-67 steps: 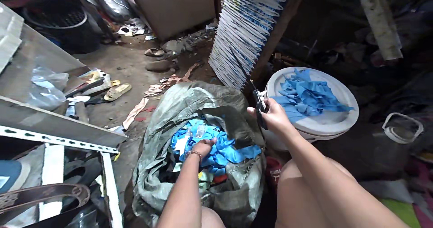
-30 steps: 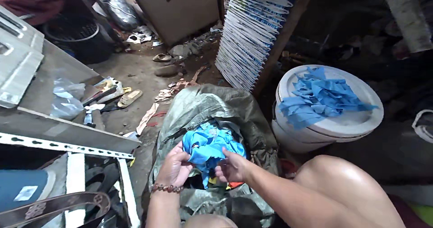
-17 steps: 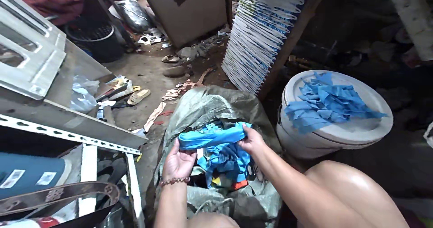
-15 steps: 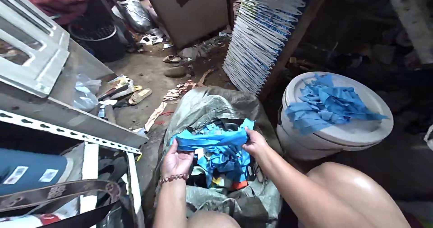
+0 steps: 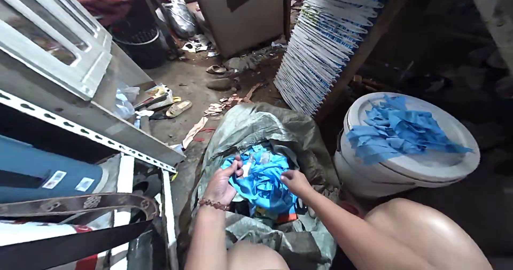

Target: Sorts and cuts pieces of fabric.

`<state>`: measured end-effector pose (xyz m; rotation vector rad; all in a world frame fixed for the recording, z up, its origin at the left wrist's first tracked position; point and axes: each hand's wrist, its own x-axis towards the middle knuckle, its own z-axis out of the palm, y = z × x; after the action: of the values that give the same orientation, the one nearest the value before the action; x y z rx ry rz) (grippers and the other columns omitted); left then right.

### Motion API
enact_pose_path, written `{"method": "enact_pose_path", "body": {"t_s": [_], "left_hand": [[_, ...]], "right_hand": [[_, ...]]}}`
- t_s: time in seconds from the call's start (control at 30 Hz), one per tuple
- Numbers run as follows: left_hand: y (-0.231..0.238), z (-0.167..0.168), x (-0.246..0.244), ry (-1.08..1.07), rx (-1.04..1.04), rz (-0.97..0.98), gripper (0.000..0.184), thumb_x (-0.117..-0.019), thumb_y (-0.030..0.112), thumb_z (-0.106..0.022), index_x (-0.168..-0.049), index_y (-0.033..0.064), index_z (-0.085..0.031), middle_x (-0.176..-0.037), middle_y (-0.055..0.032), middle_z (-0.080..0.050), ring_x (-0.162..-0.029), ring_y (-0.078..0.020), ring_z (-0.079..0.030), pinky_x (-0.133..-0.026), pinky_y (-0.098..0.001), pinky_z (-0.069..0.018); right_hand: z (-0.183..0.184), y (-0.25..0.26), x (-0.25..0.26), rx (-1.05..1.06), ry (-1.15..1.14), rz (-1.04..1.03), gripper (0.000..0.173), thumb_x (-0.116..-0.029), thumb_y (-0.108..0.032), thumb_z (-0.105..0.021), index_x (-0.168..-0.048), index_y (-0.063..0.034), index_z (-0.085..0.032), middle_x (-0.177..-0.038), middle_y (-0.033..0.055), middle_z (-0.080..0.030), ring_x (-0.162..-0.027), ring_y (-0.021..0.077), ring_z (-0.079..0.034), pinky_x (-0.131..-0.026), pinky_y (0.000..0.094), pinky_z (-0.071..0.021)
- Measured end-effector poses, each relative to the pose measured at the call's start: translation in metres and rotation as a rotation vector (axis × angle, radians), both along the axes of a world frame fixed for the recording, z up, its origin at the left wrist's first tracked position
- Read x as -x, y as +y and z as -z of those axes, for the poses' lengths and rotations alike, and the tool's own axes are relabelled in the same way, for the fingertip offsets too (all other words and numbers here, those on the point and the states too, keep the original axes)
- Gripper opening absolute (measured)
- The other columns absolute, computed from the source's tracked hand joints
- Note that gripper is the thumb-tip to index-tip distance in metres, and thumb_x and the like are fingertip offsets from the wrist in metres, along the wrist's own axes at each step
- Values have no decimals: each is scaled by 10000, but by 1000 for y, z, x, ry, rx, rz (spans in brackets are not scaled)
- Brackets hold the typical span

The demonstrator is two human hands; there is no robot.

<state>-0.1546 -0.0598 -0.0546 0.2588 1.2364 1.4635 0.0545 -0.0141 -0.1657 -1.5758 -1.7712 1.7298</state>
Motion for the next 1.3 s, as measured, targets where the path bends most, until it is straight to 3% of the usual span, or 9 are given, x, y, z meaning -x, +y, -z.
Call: {"method": "enact_pose_path", "body": {"t_s": [0.13,0.27,0.43,0.57,0.73,0.93,1.03,1.17,1.3], "left_hand": [[-4,-7,-7,102,38,205,265,-1107,143,-379,-1070,17,-609,-797,-47,-627,-600,-92,-580,-540,-210,-510],[-2,-11,-25,236,55,343,536,-1131,368,-158,-1235,21,-553,-789,-75,-669,-637,-145,-642,-587,-272,-552],[-2,-14,-57,338,-48,444,360,-1082,80,-406,-1431,-10,-407,-1203,-142,-656,-1051,-202,-690,-889,-380,-601],[-4,-21,-45,365,-39,678,821,-999,81,-556,-1635,164,-44,-1290,-156,-617,-1053,-216,-691,-874,-380,-603],[7,25,30,590,393,319,409,-1062,140,-538,-1454,37,-488,-1231,-197,-659,-1100,-296,-647,-921,-471,-514],[6,104,48,764,942,497,311,-1003,188,-631,-1280,48,-606,-1013,-93,-663,-821,-161,-641,-732,-324,-539],[25,110,33,1135,802,823,320,-950,100,-656,-1264,48,-690,-1311,-180,-650,-1240,-315,-604,-1073,-505,-451],[33,123,14,1334,719,1117,464,-888,100,-708,-1335,17,-618,-1396,-252,-569,-1338,-410,-516,-1112,-569,-409],[38,116,20,1290,781,1115,355,-994,171,-626,-1290,-25,-644,-1388,-258,-581,-1336,-394,-530,-1130,-545,-394]], "right_hand": [[-36,1,21,259,553,216,380,-1105,-273,-449,-1291,16,-610,-1132,98,-681,-957,139,-652,-857,319,-532],[-84,9,23,461,711,64,598,-1108,-493,-244,-1266,-38,-599,-1068,51,-676,-974,146,-649,-871,364,-527],[-137,26,18,446,528,167,331,-1049,-316,-580,-1170,-12,-633,-945,79,-696,-810,149,-685,-713,316,-574],[-157,20,-5,300,541,346,143,-1017,-145,-625,-1085,-21,-607,-822,43,-633,-675,104,-609,-637,265,-536],[-165,-6,-63,272,746,275,123,-999,-62,-554,-1098,-52,-626,-912,67,-697,-799,140,-687,-747,317,-592],[-159,-6,-82,254,816,64,77,-911,-97,-674,-853,-125,-717,-846,31,-744,-774,86,-713,-743,255,-603],[-158,-2,-82,220,809,128,93,-900,-21,-641,-871,-90,-696,-815,43,-724,-732,97,-701,-707,262,-604],[-157,0,-88,208,836,138,94,-893,-8,-647,-896,-82,-704,-825,40,-734,-748,96,-711,-726,264,-611],[-157,2,-94,182,829,195,104,-895,4,-629,-903,-83,-686,-834,38,-731,-755,101,-710,-733,272,-611]]}}
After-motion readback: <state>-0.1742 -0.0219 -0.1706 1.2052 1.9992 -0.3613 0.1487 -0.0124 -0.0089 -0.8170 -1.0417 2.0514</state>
